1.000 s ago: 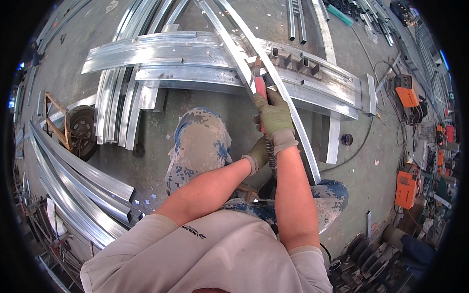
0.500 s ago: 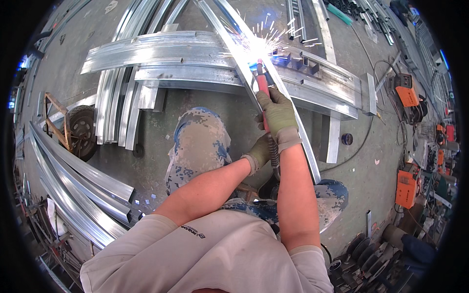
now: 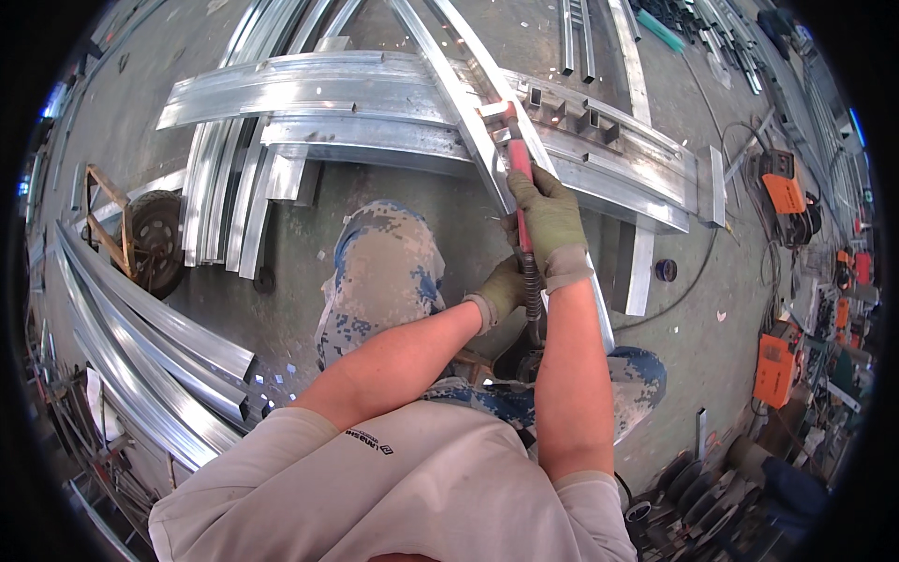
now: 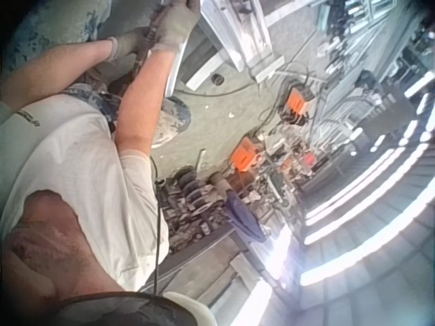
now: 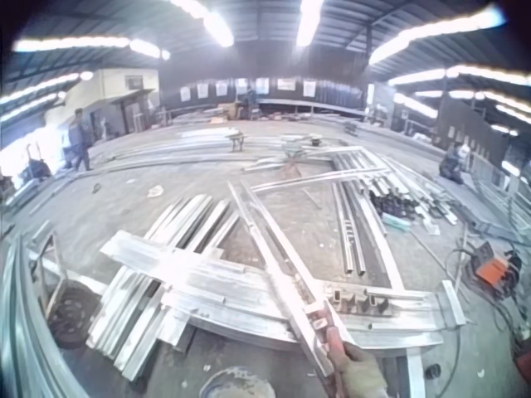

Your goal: The person welds metal bars together using a handheld welding torch, creating sparks as they join the pieces. They reposition the bars and continue welding at multiple joints to assemble a metal frame structure.

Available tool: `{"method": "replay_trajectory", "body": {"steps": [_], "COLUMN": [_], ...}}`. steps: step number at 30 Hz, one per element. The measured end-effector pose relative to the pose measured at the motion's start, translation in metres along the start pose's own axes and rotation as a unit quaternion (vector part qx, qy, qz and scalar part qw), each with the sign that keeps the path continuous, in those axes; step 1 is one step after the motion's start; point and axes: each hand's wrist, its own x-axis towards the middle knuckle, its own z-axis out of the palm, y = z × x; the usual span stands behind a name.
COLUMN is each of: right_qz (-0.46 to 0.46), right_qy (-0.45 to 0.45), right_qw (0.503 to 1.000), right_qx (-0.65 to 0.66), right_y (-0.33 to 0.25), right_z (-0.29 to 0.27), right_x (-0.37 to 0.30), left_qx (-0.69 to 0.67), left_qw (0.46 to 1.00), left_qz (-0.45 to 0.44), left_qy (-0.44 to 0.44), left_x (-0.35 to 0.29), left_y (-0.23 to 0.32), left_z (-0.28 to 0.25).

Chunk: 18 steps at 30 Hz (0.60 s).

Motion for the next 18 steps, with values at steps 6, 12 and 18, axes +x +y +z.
{"method": "replay_trajectory", "body": {"steps": [6,12,18], "right_qz": [-0.014,0.009,0.010], "right_qy": [-0.023,-0.001,-0.006], "right_qw": [1.000,1.000,0.999], "right_qx": [0.010,-0.028,-0.032], "right_y": [-0.006,-0.005,-0.008], "right_z": [-0.004,0.004,0.004], "right_x": [0.000,0.000,0.000], "left_qx": [-0.033,-0.024,-0.028], "left_qw": [0.999,1.000,1.000], "left_qz": [-0.026,0.011,-0.005], "left_qy": [0.031,-0.001,-0.001], "left_x": [0.003,0.000,-0.003], "left_y": [-0.004,0.001,0.005], "left_z": [0.003,0.002,0.002]}}
